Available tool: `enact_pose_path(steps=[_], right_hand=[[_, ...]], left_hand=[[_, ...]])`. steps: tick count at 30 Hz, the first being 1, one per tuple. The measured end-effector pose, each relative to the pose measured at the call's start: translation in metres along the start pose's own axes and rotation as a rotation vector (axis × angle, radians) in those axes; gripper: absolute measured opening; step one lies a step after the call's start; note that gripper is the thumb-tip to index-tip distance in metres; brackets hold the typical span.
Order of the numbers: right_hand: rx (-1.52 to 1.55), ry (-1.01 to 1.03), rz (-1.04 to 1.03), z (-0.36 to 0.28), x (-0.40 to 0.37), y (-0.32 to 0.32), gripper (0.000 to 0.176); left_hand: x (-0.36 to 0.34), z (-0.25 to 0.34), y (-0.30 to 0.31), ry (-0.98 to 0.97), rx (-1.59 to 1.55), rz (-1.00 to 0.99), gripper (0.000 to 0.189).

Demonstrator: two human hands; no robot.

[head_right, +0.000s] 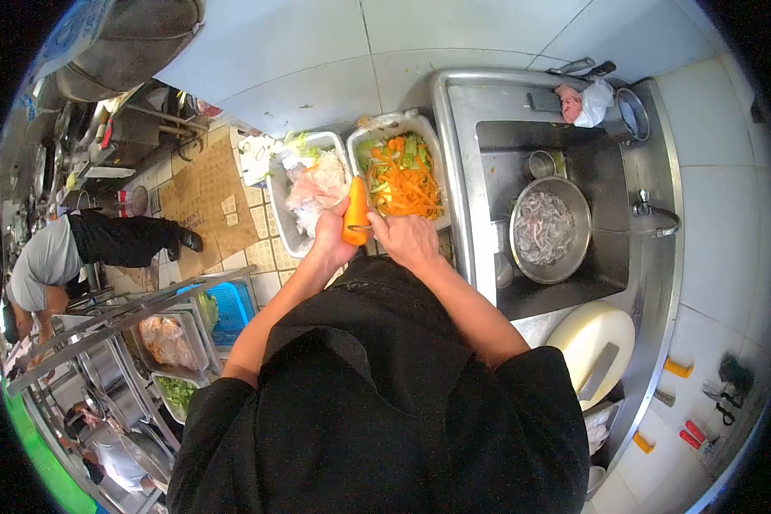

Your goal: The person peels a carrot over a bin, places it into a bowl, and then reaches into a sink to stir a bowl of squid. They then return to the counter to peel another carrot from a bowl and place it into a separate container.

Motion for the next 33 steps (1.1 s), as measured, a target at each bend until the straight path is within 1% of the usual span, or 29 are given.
enact_pose_path(steps=[1,4,6,7,9,10,12,15,17,20,21,25,28,31,33], right_hand=[[0.022,0.000,-0.001,0.008,0.005,-0.007,0.056],[-0.092,-0.174,-0.083,0.060,0.052,-0.036,0.063],[-0.215,-0.200,-0.230,0.064,0.074,-0.022,0.073],[-0.156,-0.268,-0.224,0.076,0.081,-0.016,0.074],[-0.045,-0.391,-0.211,0.097,0.089,0.001,0.078],[-0.059,-0.390,-0.172,0.095,0.090,0.012,0.076],[-0.086,-0.391,-0.101,0.088,0.081,0.031,0.074],[0.003,-0.300,-0.124,0.050,0.052,0.032,0.072],[-0.061,-0.104,-0.042,0.014,0.027,0.030,0.067],[-0.015,-0.007,0.039,-0.004,0.010,0.019,0.060],[-0.009,0.009,0.053,-0.006,0.008,0.017,0.056],[-0.016,0.010,0.051,-0.004,0.006,0.011,0.055],[0.004,0.040,0.049,-0.007,0.008,0.009,0.055],[0.035,0.057,0.044,-0.008,0.011,0.004,0.055],[0.063,0.049,0.042,0.001,0.015,-0.008,0.057]], left_hand=[[-0.004,-0.001,-0.002,0.004,0.046,-0.020,0.039],[-0.024,-0.008,-0.017,0.058,0.130,-0.076,0.040],[-0.035,-0.012,-0.029,0.086,0.133,-0.186,0.040],[-0.039,-0.012,-0.034,0.100,0.137,-0.240,0.040],[-0.032,-0.005,-0.033,0.040,0.132,-0.169,0.041],[-0.027,0.000,-0.031,0.004,0.122,-0.133,0.042],[-0.015,0.004,-0.025,0.010,0.074,-0.100,0.041],[-0.006,0.007,-0.021,0.026,0.036,-0.054,0.037],[-0.001,0.010,-0.020,0.016,0.006,-0.039,0.035],[0.009,0.008,-0.015,-0.009,-0.067,-0.034,0.034],[0.013,0.006,-0.013,-0.008,-0.089,-0.028,0.035],[0.017,0.002,-0.009,-0.023,-0.124,-0.058,0.035],[0.013,0.002,-0.006,-0.043,-0.161,0.003,0.035],[0.011,0.005,-0.004,-0.051,-0.148,0.007,0.035],[0.003,0.010,-0.005,-0.054,-0.017,0.008,0.036]])
Point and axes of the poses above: each hand's wrist, its own x-axis towards the middle knuckle, its own y-axis out of the back of the hand, z = x × y, the point moved 10 cm from there along x, towards the middle knuckle, and after that the axes turned 4 degrees about -x, right-handed, at the moved point
